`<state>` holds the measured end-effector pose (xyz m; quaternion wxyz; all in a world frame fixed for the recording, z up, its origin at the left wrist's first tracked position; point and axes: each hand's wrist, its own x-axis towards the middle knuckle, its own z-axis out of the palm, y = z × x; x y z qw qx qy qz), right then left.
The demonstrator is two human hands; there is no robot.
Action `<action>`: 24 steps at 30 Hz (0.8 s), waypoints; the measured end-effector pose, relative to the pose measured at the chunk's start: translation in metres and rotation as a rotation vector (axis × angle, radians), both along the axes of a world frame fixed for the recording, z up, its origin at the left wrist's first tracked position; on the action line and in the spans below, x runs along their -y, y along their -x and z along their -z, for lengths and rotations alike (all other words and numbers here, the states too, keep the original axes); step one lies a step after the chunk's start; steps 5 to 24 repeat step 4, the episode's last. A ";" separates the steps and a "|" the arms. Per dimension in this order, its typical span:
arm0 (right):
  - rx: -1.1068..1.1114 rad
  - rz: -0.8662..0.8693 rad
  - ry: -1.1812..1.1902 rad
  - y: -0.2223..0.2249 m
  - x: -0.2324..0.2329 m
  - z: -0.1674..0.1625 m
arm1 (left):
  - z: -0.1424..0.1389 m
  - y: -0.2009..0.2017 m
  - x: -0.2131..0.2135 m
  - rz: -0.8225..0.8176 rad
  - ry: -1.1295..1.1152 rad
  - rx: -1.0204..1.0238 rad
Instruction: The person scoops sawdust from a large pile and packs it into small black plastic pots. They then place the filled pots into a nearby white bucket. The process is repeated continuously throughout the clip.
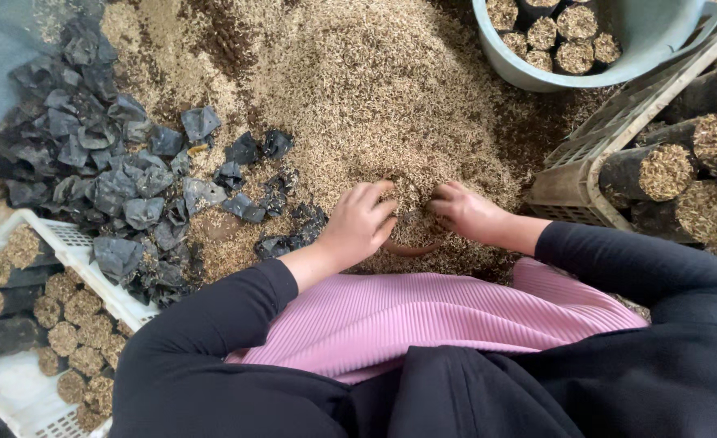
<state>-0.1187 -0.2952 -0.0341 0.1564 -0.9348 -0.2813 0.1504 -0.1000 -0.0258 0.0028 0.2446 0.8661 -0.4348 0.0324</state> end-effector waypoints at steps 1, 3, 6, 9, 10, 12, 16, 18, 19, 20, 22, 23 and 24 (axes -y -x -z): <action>-0.018 0.007 0.011 -0.006 0.003 0.000 | 0.004 -0.001 -0.005 0.074 -0.078 0.032; -0.287 0.188 -0.032 -0.028 0.009 -0.002 | 0.015 -0.001 -0.015 0.153 -0.199 0.135; -0.419 0.277 -0.050 -0.044 0.012 -0.005 | 0.021 -0.002 -0.017 0.156 -0.238 0.211; -0.419 0.277 -0.050 -0.044 0.012 -0.005 | 0.021 -0.002 -0.017 0.156 -0.238 0.211; -0.419 0.277 -0.050 -0.044 0.012 -0.005 | 0.021 -0.002 -0.017 0.156 -0.238 0.211; -0.419 0.277 -0.050 -0.044 0.012 -0.005 | 0.021 -0.002 -0.017 0.156 -0.238 0.211; -0.419 0.277 -0.050 -0.044 0.012 -0.005 | 0.021 -0.002 -0.017 0.156 -0.238 0.211; -0.419 0.277 -0.050 -0.044 0.012 -0.005 | 0.021 -0.002 -0.017 0.156 -0.238 0.211; -0.419 0.277 -0.050 -0.044 0.012 -0.005 | 0.021 -0.002 -0.017 0.156 -0.238 0.211; -0.419 0.277 -0.050 -0.044 0.012 -0.005 | 0.021 -0.002 -0.017 0.156 -0.238 0.211; -0.419 0.277 -0.050 -0.044 0.012 -0.005 | 0.021 -0.002 -0.017 0.156 -0.238 0.211; -0.419 0.277 -0.050 -0.044 0.012 -0.005 | 0.021 -0.002 -0.017 0.156 -0.238 0.211; -0.419 0.277 -0.050 -0.044 0.012 -0.005 | 0.021 -0.002 -0.017 0.156 -0.238 0.211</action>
